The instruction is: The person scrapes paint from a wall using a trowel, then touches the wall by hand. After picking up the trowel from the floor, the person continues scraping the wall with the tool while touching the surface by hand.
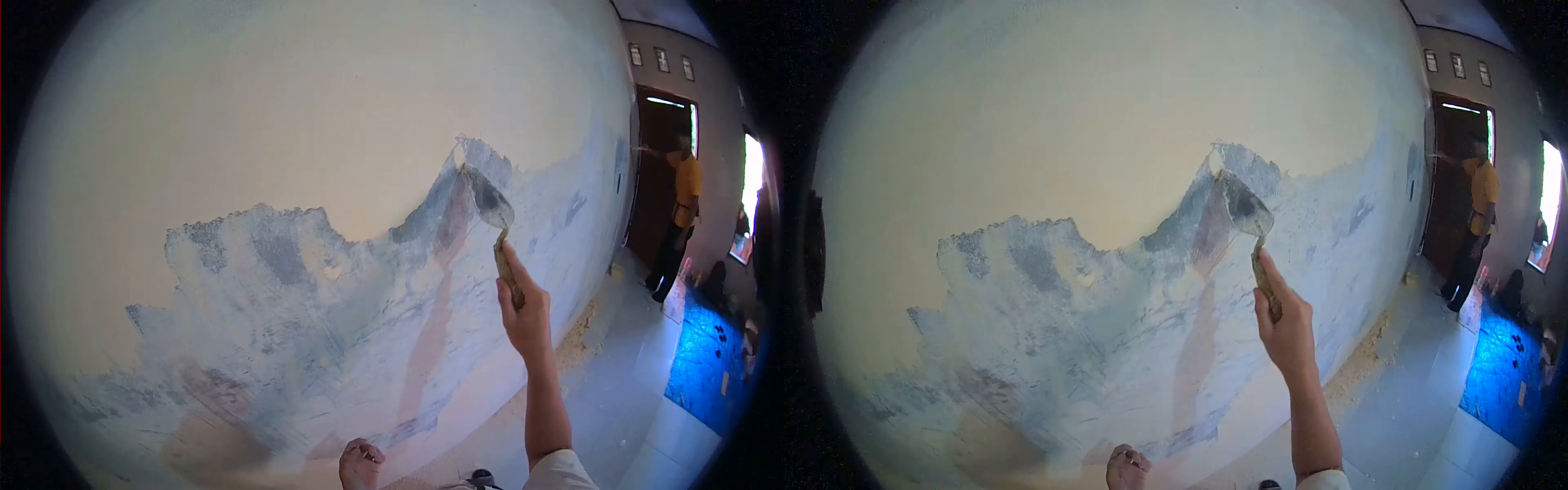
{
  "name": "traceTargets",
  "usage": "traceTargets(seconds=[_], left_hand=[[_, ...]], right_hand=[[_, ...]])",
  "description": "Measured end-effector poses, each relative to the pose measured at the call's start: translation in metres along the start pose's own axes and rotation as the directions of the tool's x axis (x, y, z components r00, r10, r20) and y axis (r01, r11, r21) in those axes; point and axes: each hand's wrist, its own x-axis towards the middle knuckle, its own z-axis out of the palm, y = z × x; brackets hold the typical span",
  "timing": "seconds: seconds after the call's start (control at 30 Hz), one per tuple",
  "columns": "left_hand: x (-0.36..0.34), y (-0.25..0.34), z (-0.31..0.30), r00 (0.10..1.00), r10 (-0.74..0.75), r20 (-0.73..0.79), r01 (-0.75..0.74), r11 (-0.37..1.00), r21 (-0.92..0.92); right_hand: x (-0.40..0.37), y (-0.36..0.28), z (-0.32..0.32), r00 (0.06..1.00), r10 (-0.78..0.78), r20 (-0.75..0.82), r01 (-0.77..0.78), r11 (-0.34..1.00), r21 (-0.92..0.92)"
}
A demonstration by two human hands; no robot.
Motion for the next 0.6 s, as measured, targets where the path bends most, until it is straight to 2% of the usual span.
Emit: traceTargets(seconds=[0.03, 0.1, 0.17, 0.23, 0.3, 0.47, 0.53, 0.6], left_hand=[[-0.001, 0.005, -0.005, 1.000, -0.006, 0.005, 0.006, 1.000, 0.031], [-0.002, 0.013, -0.010, 0.999, -0.033, -0.039, 0.035, 0.998, 0.049], [-0.009, 0.021, -0.020, 0.994, -0.063, -0.092, 0.069, 0.995, 0.065], [-0.005, 0.024, -0.027, 0.998, -0.053, -0.026, 0.053, 0.998, 0.017], [-0.006, 0.027, -0.030, 0.997, -0.064, -0.034, 0.065, 0.998, 0.018], [-0.013, 0.034, -0.036, 0.996, -0.091, 0.010, 0.091, 0.996, 0.019], [-0.009, 0.031, -0.041, 0.993, -0.111, 0.033, 0.112, 0.993, -0.033], [-0.011, 0.030, -0.038, 0.995, -0.090, 0.037, 0.092, 0.994, -0.056]], right_hand=[[-0.003, 0.003, 0.003, 1.000, 0.005, -0.004, -0.005, 1.000, 0.000], [-0.004, 0.016, 0.010, 0.974, -0.210, -0.087, 0.213, 0.976, 0.032], [-0.016, 0.023, 0.017, 0.970, -0.223, -0.099, 0.225, 0.974, 0.010], [-0.015, 0.017, 0.017, 0.959, -0.259, -0.115, 0.259, 0.966, -0.015], [-0.015, 0.006, 0.014, 0.979, -0.178, -0.098, 0.178, 0.984, -0.014], [-0.031, 0.011, 0.020, 0.977, -0.190, -0.094, 0.190, 0.982, -0.009], [-0.027, 0.011, 0.024, 0.974, -0.202, -0.102, 0.202, 0.979, -0.009], [-0.014, 0.008, 0.027, 0.957, -0.235, -0.170, 0.234, 0.972, -0.026]])
